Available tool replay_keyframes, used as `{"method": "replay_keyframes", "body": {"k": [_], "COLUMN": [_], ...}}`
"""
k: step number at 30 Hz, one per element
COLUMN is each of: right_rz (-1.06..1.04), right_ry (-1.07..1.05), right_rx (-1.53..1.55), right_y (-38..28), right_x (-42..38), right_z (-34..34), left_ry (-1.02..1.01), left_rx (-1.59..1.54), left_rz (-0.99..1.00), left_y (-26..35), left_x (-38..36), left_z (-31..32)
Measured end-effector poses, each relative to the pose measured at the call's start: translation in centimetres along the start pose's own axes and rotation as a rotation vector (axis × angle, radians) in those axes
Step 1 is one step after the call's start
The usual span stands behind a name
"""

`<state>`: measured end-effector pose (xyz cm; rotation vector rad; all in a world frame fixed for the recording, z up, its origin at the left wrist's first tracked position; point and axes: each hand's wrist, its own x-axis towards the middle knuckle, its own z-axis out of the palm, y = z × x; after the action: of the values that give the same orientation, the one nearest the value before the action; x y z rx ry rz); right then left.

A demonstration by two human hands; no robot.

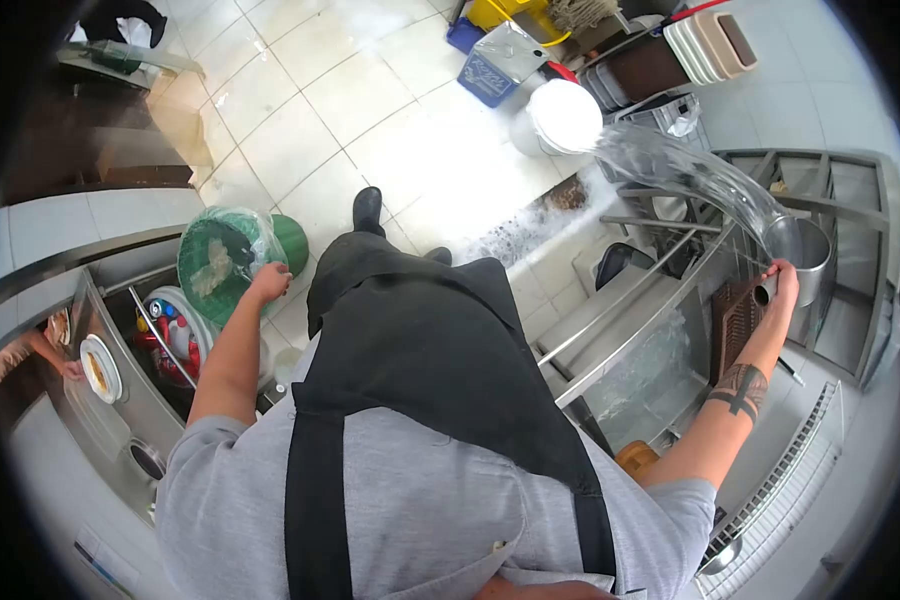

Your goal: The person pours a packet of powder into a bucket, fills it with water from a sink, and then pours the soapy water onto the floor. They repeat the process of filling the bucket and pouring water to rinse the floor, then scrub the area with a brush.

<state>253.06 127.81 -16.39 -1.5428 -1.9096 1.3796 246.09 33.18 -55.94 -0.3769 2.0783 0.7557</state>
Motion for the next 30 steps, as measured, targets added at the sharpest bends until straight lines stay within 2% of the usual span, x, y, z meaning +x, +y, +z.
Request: {"method": "replay_keyframes", "body": {"k": [1, 3, 7, 9, 12, 14, 15, 16, 17, 18, 19, 21, 22, 24, 25, 27, 28, 29, 30], "right_rz": [-0.068, -0.11, -0.441, -0.314, -0.371, -0.369, -0.425, -0.101, -0.039, 0.18, 0.302, 0.497, 0.51, 0.8, 0.817, 0.427, 0.432, 0.478, 0.511], "right_ry": [0.115, 0.1, 0.307, 0.449, 0.583, 0.689, 0.847, 0.696, 0.645, 0.568, 0.425, 0.226, 0.214, 0.181, 0.178, 0.069, 0.069, 0.13, 0.193], "right_rx": [-0.085, -0.128, -0.683, -0.699, -0.607, -0.589, -0.652, -0.519, -0.637, -0.794, -0.721, -0.808, -0.79, -0.235, -0.223, 0.472, 0.475, 0.879, 1.283], "right_y": [-0.6, -1.2, -2.4, -2.5, 6.2, 17.8, 25.6, 25.7, 31.0, 35.9, 45.7, 51.6, 52.3, 52.8, 52.0, 47.7, 49.7, 54.2, 54.8], "right_x": [-0.2, 1.0, 2.0, -0.4, -0.7, -0.5, -0.6, -7.8, -9.6, -10.8, -9.2, -12.1, -13.2, -15.3, -16.4, -18.7, -17.4, -14.6, -13.9], "right_z": [1.5, 2.6, 1.6, 0.8, -4.1, -8.3, -10.2, -7.8, -9.1, -10.4, -14.5, -14.4, -12.6, -8.7, -6.7, -3.1, -3.1, -3.2, -2.6], "left_ry": [0.005, 0.005, -0.003, -0.02, -0.014, 0.004, 0.02, 0.026, 0.027, 0.031, 0.047, -0.016, 0.001, 0.006, -0.003, 0.003, -0.002, -0.007, -0.005], "left_rx": [-0.005, -0.1, -0.068, -0.016, 0.103, 0.067, 0.013, 0.023, 0.07, 0.118, 0.132, 0.318, 0.335, 0.344, 0.333, 0.369, 0.406, 0.444, 0.447], "left_rz": [-0.007, -0.059, -0.036, -0.002, 0.111, 0.133, 0.143, 0.148, 0.177, 0.203, 0.203, 0.162, 0.186, 0.169, 0.151, 0.14, 0.151, 0.161, 0.161], "left_y": [-0.2, -0.7, 0.8, 3.8, 5.3, 6.4, 7.0, 7.4, 8.0, 8.5, 9.5, 11.1, 10.7, 10.7, 10.8, 13.1, 14.5, 15.4, 15.5], "left_x": [-0.4, -0.8, -0.9, -1.8, 0.1, 1.0, 1.1, 1.3, 1.0, 0.5, -0.5, -2.3, -2.5, -2.9, -3.1, -5.1, -6.3, -6.8, -6.4], "left_z": [0.2, 0.3, 0.0, -0.7, -1.5, -1.7, -1.9, -2.1, -2.4, -2.7, -3.2, -4.0, -4.5, -5.5, -5.8, -6.2, -6.1, -6.3, -6.4]}}
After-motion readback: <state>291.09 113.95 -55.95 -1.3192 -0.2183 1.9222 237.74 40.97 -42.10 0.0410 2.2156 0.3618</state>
